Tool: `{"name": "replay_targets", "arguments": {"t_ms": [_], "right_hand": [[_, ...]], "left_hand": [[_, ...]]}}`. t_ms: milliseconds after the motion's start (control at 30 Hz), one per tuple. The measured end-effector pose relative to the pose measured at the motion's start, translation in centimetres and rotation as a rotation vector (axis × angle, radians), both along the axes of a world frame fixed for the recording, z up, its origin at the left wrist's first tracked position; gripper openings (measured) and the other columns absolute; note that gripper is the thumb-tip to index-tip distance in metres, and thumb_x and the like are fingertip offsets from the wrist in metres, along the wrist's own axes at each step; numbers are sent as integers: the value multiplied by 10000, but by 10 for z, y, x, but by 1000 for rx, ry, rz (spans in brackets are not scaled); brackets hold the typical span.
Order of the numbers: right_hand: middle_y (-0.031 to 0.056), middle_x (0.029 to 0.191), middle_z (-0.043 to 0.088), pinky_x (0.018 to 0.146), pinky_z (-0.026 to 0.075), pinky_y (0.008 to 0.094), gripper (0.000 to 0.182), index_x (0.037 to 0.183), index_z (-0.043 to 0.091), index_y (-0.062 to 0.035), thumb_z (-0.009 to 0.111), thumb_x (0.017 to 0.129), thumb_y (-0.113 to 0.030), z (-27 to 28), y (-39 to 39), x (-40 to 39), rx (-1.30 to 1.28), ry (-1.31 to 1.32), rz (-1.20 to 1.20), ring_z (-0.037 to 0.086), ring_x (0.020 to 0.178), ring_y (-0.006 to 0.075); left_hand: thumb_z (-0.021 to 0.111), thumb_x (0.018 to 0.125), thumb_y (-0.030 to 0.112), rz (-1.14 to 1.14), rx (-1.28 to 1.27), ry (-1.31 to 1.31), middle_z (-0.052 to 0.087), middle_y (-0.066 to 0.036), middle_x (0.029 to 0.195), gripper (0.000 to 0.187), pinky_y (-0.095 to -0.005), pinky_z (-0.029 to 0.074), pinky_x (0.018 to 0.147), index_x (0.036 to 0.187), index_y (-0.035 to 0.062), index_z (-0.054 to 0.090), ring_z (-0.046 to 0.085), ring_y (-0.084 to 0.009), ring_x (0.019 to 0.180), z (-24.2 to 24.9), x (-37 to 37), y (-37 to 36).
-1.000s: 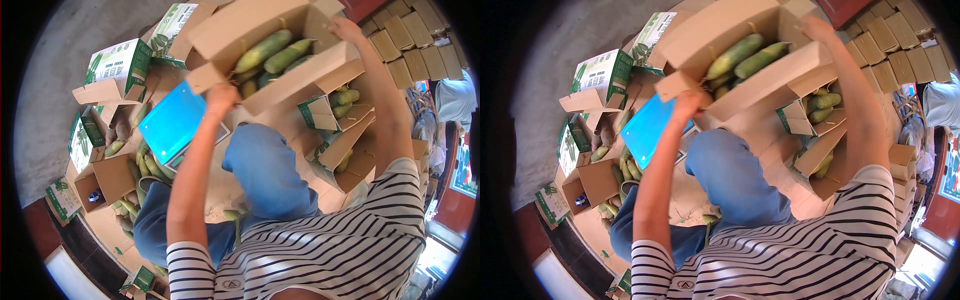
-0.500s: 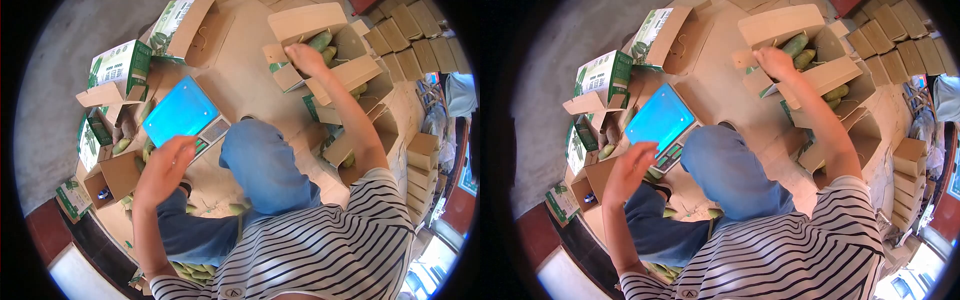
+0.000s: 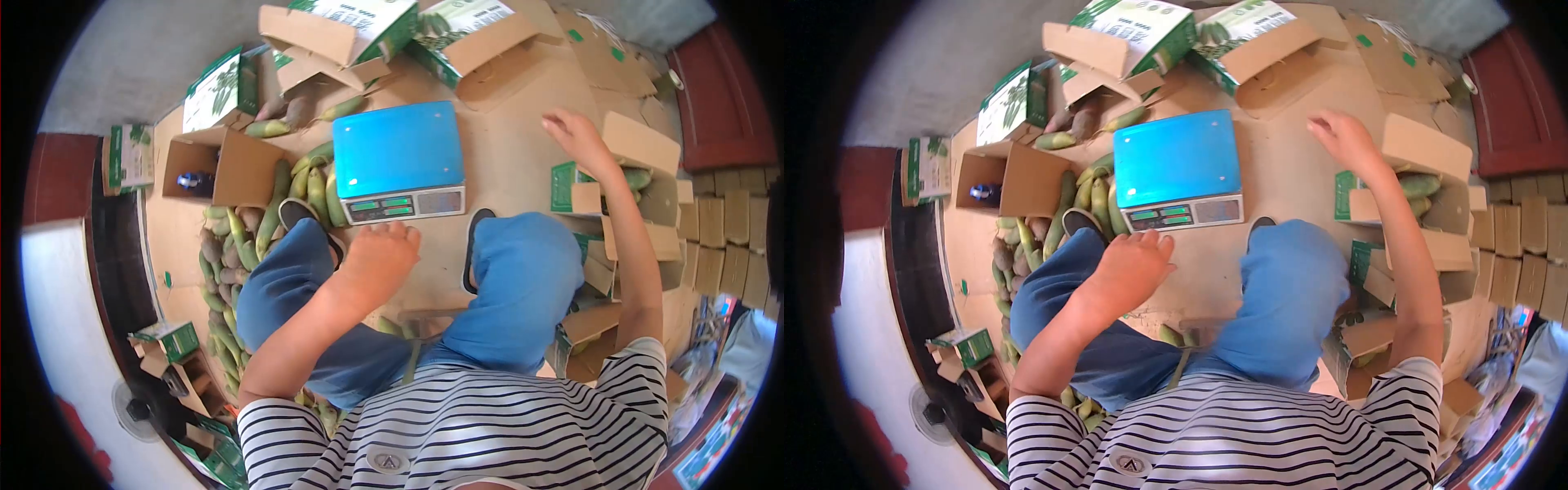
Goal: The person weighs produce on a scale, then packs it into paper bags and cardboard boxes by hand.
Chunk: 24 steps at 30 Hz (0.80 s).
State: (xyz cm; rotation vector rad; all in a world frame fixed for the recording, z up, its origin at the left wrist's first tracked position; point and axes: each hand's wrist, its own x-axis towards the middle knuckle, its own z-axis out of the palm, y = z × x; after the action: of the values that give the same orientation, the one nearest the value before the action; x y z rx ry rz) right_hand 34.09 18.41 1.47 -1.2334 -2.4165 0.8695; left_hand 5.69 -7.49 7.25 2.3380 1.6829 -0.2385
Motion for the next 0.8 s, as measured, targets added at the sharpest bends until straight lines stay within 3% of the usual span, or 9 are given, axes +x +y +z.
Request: {"name": "replay_targets", "arguments": {"t_ms": [67, 133, 300, 400, 433, 533, 567, 767, 800], "right_hand": [[120, 1003, 629, 762, 477, 339, 267, 1074, 591, -29, 549, 897, -225, 27, 10, -63, 69, -2, 110, 607, 875, 246], [127, 980, 634, 802, 463, 388, 263, 1050, 600, -48, 546, 870, -232, 29, 21, -123, 147, 16, 215, 591, 932, 294], [120, 1043, 601, 776, 454, 399, 363, 1237, 511, -136, 509, 880, -204, -9, 36, -250, 504, -360, 392, 574, 954, 289], [124, 1030, 593, 748, 444, 404, 465, 1334, 424, -196, 500, 875, -181, -40, 28, -311, 758, -582, 368, 569, 962, 280], [150, 975, 595, 714, 446, 388, 548, 1407, 327, -227, 517, 893, -249, -51, 26, -329, 810, -618, 354, 574, 926, 278], [170, 1003, 598, 721, 440, 412, 621, 1434, 250, -242, 527, 889, -346, -73, 26, -373, 802, -693, 222, 578, 917, 295], [210, 1030, 586, 729, 436, 431, 717, 1451, 193, -229, 547, 863, -438, -77, 29, -385, 804, -652, 141, 577, 919, 321], [256, 1064, 552, 788, 454, 481, 876, 1465, 91, -186, 593, 813, -487, -103, 62, -408, 676, -572, -92, 589, 950, 368], [278, 1137, 513, 798, 444, 488, 860, 1467, 88, -190, 584, 822, -467, -105, 67, -408, 576, -548, -96, 578, 991, 374]], "left_hand": [[654, 767, 250, 23, 94, 38, 575, -76, 837, 295, -352, 475, 693, 954, 42, 563, 605, -228, 816, 2, -1, -6], [658, 752, 248, 17, 182, 117, 573, -66, 834, 322, -343, 472, 686, 979, 38, 569, 601, -213, 799, 3, -2, -11], [603, 701, 174, 66, 177, 44, 570, -66, 845, 323, -330, 460, 666, 986, 25, 578, 589, -203, 778, 12, -11, -32], [573, 701, 155, 113, 223, 24, 565, -73, 845, 325, -327, 449, 650, 996, 18, 579, 574, -202, 779, 12, -18, -43], [567, 703, 153, 122, 241, 28, 562, -77, 847, 328, -327, 443, 645, 1000, 15, 579, 568, -204, 781, 11, -21, -47], [559, 709, 158, 138, 205, 7, 558, -96, 864, 348, -330, 430, 641, 1020, 4, 577, 550, -213, 790, 17, -27, -59], [557, 712, 161, 146, 181, -1, 557, -103, 871, 356, -332, 426, 642, 1029, 0, 577, 544, -217, 794, 20, -30, -62], [546, 733, 155, 160, 183, 3, 564, -155, 937, 382, -336, 426, 674, 1067, -28, 568, 532, -244, 802, 30, -48, -78], [545, 735, 155, 163, 185, -1, 563, -158, 938, 378, -337, 425, 677, 1063, -30, 568, 529, -248, 799, 32, -52, -79]]}}
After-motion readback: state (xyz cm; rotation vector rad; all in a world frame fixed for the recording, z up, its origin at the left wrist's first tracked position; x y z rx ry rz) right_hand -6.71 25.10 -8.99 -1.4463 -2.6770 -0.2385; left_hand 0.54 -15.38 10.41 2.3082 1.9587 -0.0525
